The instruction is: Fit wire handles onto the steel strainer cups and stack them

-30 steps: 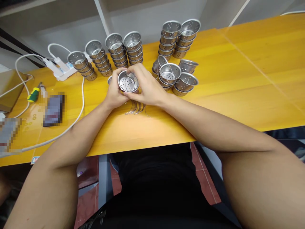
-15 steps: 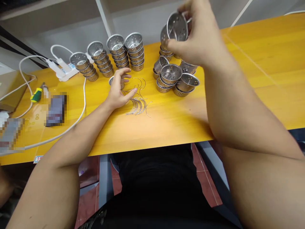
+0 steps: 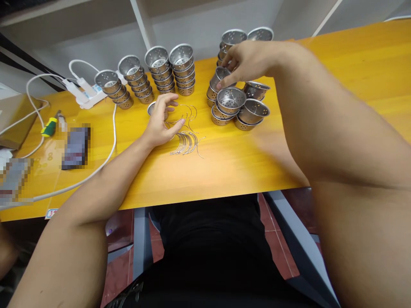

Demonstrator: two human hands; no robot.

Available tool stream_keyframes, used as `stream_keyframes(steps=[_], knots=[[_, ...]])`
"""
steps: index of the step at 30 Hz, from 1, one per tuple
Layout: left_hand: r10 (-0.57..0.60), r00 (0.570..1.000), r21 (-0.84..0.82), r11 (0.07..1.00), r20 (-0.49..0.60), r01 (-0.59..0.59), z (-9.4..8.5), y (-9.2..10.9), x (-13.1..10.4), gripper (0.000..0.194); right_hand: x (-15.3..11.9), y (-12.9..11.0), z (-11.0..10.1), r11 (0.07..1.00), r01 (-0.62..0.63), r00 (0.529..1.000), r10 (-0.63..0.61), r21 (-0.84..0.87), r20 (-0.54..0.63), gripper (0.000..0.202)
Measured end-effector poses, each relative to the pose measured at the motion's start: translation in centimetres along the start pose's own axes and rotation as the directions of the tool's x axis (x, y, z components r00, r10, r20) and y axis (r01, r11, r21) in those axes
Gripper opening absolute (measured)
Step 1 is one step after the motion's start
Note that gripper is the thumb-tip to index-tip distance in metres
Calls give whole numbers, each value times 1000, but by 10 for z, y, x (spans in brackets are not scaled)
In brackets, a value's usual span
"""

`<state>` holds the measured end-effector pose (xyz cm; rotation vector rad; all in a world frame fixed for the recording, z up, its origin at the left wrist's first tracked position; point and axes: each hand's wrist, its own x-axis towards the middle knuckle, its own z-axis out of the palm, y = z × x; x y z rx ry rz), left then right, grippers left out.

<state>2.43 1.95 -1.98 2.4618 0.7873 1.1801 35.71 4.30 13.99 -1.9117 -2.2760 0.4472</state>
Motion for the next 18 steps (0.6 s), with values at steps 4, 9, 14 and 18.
stream_keyframes(steps=[4,9,14,18], knots=[[11,1000,0,1000,24,-11,-1,-1,0,77,13,-9,-3,991,3,999,4,-134,49,93],[25,1000,7,1000,17,-25,-3,1,0,73,28,-16,-7,967,28,995,-3,-252,99,92],[-37,997,63,997,-64,41,-5,-4,2,73,33,-12,-5,957,38,995,-10,-289,99,102],[-95,972,134,983,-213,126,-10,-20,1,75,25,-16,-5,965,23,995,4,-261,103,102]])
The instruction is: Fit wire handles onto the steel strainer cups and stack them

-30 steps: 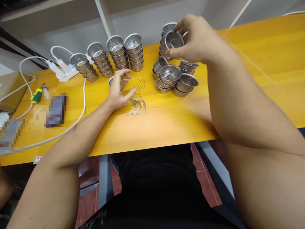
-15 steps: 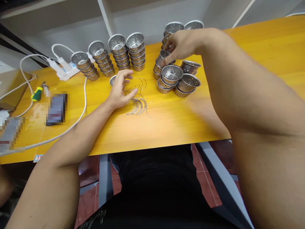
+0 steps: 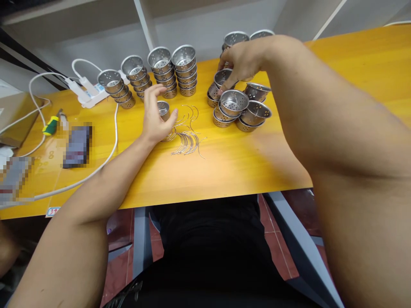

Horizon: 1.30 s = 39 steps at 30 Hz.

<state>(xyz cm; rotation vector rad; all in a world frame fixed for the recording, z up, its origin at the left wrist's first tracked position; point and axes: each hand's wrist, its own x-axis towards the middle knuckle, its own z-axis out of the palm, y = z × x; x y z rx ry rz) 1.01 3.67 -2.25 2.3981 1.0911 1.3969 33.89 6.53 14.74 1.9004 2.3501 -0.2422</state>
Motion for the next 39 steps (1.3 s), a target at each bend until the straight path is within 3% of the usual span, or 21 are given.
stream_keyframes(steps=[4,8,12,15,18,19,21,24,27,34,37,39], knots=[[-119,991,92,988,-59,125,-1,-21,-3,68,-13,-3,-3,992,5,999,1,124,-48,99],[-250,962,89,962,-107,260,7,-41,-9,88,-31,-6,-9,977,31,977,14,209,-211,74],[-348,932,-1,937,-105,350,16,-61,-17,103,-56,-20,-10,937,228,898,-96,267,-430,53],[-354,933,-55,935,-64,351,12,-66,-16,99,-76,-35,7,862,413,864,-270,292,-425,48],[-296,954,-71,954,-50,292,6,-58,-8,101,-88,-46,43,788,566,825,-547,243,-144,74],[-247,968,-87,966,-45,243,5,-53,-5,103,-89,-48,57,768,598,795,-606,228,-44,85],[-135,991,-128,983,-18,132,6,-44,-1,108,-87,-49,83,736,645,745,-666,208,46,92],[10,998,-174,985,59,1,12,-34,0,115,-78,-48,108,684,695,695,-718,221,41,82],[81,990,-190,980,118,-57,17,-31,-2,118,-68,-51,118,626,741,646,-764,244,-3,62],[63,990,-176,984,128,-40,14,-41,-2,114,-64,-74,129,692,705,709,-693,159,-129,24],[59,990,-179,983,132,-35,14,-40,-3,113,-68,-82,134,690,713,699,-688,122,-198,21],[62,990,-180,983,125,-39,14,-38,-3,112,-69,-84,137,661,743,663,-707,103,-246,21]])
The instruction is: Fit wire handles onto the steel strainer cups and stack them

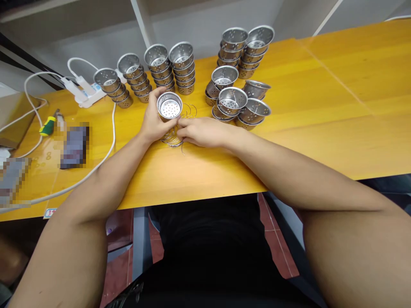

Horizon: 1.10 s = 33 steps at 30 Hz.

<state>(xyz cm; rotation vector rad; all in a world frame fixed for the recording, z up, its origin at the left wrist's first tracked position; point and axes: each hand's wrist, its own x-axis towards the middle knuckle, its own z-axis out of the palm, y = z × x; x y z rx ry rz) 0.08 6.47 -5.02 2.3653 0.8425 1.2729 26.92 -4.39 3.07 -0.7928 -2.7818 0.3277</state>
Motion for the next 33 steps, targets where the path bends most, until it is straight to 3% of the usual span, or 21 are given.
stream_keyframes(steps=[6,18,22,28,30,33], knots=[[-12,1000,13,1000,-18,12,0,2,1,111,2,7,10,981,172,980,-162,86,-111,23],[-40,999,22,999,-33,41,1,9,2,112,-3,9,2,976,200,953,-172,91,-248,22],[-51,998,24,998,-28,51,1,9,2,116,-4,9,-3,985,102,929,-45,137,-367,18],[-75,995,35,996,-62,78,-1,16,5,117,-2,5,-7,943,-80,795,255,322,-550,45],[-70,993,39,996,-98,74,-3,21,6,112,-1,2,-7,919,-120,757,330,377,-564,56],[-31,992,34,999,-124,36,-4,30,8,102,1,1,-6,879,-176,736,417,444,-534,66]])
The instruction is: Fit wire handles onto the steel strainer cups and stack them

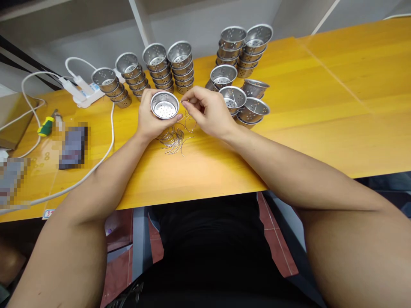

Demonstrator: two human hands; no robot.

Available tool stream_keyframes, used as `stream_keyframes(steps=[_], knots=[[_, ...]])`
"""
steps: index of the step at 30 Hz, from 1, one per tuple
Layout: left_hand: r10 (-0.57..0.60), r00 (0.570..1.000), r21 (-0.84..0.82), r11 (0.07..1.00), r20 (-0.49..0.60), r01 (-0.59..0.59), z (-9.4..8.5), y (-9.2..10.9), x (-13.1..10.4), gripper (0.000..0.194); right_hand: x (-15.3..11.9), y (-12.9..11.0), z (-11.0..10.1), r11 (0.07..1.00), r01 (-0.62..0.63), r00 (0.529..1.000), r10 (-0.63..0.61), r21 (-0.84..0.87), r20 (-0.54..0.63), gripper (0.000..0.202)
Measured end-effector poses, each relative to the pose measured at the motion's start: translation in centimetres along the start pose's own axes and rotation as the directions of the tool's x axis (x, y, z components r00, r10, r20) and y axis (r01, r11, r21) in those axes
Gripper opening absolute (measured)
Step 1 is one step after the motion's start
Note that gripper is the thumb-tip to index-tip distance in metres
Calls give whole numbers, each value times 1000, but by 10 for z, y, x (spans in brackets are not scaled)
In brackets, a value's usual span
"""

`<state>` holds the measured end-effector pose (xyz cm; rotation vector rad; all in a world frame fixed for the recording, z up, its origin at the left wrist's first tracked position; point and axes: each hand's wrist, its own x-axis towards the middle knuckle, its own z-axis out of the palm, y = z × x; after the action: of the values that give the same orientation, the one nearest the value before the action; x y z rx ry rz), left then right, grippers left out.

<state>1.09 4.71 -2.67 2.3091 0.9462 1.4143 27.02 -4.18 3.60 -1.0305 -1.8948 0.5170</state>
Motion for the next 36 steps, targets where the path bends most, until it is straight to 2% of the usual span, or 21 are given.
stream_keyframes(steps=[4,7,10,17,23,25,28,33,36], knots=[[51,997,-72,996,62,-47,9,11,-4,97,2,2,1,1000,-18,1000,18,13,0,72],[62,989,-123,991,137,-45,19,17,-10,104,3,2,1,1000,-5,1000,6,-24,9,68],[62,984,-115,992,167,-43,26,21,-15,111,4,2,2,998,2,1000,0,-64,24,62],[103,967,-104,991,233,-81,22,28,-15,126,6,11,1,986,46,995,-31,-161,92,52],[79,971,-77,995,224,-63,20,36,-12,121,3,9,6,986,36,997,-24,-166,73,53],[68,971,-88,995,228,-48,19,38,-12,117,3,5,9,991,8,998,0,-136,60,54],[31,974,-120,993,225,-3,19,39,-13,110,5,0,7,1000,-16,998,15,2,67,60],[-1,973,-273,960,229,65,16,32,-13,91,7,-5,-10,970,-26,967,-37,243,253,68],[38,964,-309,950,262,47,14,29,-12,92,6,-5,-12,953,-48,959,-40,299,280,72]])
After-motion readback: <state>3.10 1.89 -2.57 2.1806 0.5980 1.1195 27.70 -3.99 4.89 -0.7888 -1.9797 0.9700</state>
